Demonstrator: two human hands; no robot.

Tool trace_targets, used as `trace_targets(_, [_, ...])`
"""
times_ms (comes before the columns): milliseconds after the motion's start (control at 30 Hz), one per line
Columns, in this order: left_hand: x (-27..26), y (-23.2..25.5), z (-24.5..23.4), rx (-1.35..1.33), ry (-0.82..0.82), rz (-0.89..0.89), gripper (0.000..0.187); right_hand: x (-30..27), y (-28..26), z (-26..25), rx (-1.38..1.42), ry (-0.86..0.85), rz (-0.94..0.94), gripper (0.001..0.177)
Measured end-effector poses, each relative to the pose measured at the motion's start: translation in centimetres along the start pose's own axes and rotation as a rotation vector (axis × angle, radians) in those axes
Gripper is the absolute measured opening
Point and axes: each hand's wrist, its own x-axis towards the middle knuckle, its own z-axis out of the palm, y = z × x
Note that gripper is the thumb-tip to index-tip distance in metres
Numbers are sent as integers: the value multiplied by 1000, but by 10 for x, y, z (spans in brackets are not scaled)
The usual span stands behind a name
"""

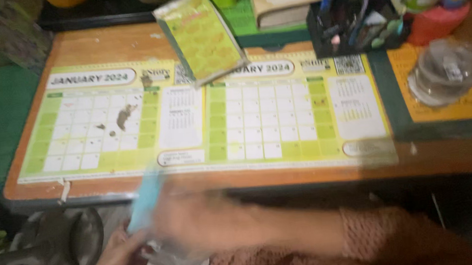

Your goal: The person unpacks items from a plastic bag on a cluttered desk, including a receipt, a small container, and a packaged item. They place the receipt in a holder, set the container aside, and wipe the desk surface with a cloth before repacking some items.

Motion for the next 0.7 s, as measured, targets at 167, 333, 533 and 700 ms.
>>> trace_targets(167, [8,-7,-17,275,-77,21,94,-45,56,-32,-312,242,-28,42])
trace_targets(333, [11,-1,-30,275,-50,83,101,-112,104,-158,-714,358,716,49])
trace_targets(533, [-9,7,5,196,8,131,97,-48,95,-150,-893,2,845,49])
trace_targets(700, [-51,26,39,-26,-43,173,96,78,74,-27,-97,152,-12,34])
